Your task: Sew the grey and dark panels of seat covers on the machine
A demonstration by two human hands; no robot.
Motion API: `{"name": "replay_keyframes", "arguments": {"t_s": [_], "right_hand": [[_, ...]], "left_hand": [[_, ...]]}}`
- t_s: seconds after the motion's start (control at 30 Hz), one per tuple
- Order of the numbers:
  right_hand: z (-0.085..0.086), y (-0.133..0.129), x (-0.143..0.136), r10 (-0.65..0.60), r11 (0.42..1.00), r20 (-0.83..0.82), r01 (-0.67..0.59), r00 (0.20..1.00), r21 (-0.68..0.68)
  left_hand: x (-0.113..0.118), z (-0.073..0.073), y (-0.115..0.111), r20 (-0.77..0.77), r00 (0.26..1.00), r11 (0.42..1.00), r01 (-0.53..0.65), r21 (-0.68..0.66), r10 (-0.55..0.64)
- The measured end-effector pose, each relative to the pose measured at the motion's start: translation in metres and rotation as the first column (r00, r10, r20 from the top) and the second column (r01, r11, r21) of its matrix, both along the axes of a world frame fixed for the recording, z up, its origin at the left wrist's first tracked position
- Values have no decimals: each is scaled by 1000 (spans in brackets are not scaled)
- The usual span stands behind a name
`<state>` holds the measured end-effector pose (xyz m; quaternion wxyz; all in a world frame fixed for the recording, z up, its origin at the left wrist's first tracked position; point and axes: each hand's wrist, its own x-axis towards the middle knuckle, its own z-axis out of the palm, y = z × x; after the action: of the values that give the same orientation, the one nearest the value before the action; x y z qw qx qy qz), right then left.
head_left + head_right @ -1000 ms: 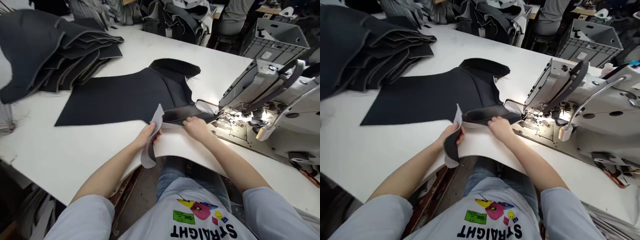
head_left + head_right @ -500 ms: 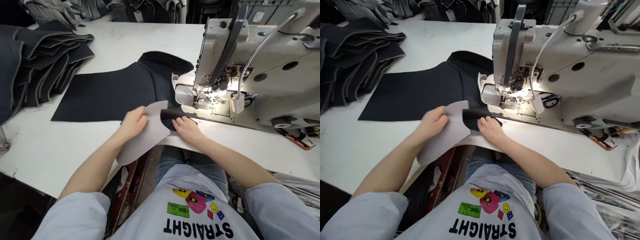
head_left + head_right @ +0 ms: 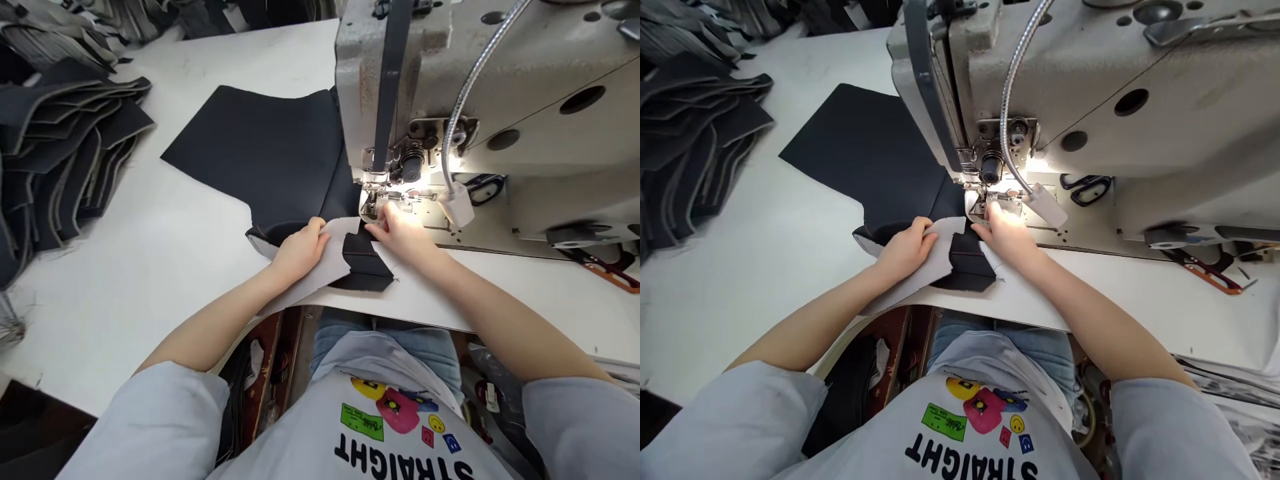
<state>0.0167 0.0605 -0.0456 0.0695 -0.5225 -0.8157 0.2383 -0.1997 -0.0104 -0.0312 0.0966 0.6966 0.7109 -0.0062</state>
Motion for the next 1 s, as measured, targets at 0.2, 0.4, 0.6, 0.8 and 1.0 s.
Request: {"name": "replay_keyframes", "arguments": {"t_s": [0.2, 0.4, 0.6, 0.8, 1.0], "right_hand": [[2, -1, -16, 106, 982, 225, -137, 969, 127], [-7, -20, -18, 90, 947, 269, -166, 959, 274], [-13, -5, -22, 94, 933, 241, -170, 966, 319], [-14, 2, -20, 114, 923, 146, -159, 983, 350], [-13, 9, -18, 45, 984, -48, -35, 998, 174]], "left_hand": [[20, -10, -13, -303, 840, 824, 521, 220, -450], [14, -21, -4, -310, 777, 724, 626, 289, -547], [9, -24, 6, -302, 780, 702, 625, 340, -548], [4, -22, 9, -201, 833, 761, 553, 339, -516], [6, -31, 6, -133, 880, 765, 464, 447, -456]]}}
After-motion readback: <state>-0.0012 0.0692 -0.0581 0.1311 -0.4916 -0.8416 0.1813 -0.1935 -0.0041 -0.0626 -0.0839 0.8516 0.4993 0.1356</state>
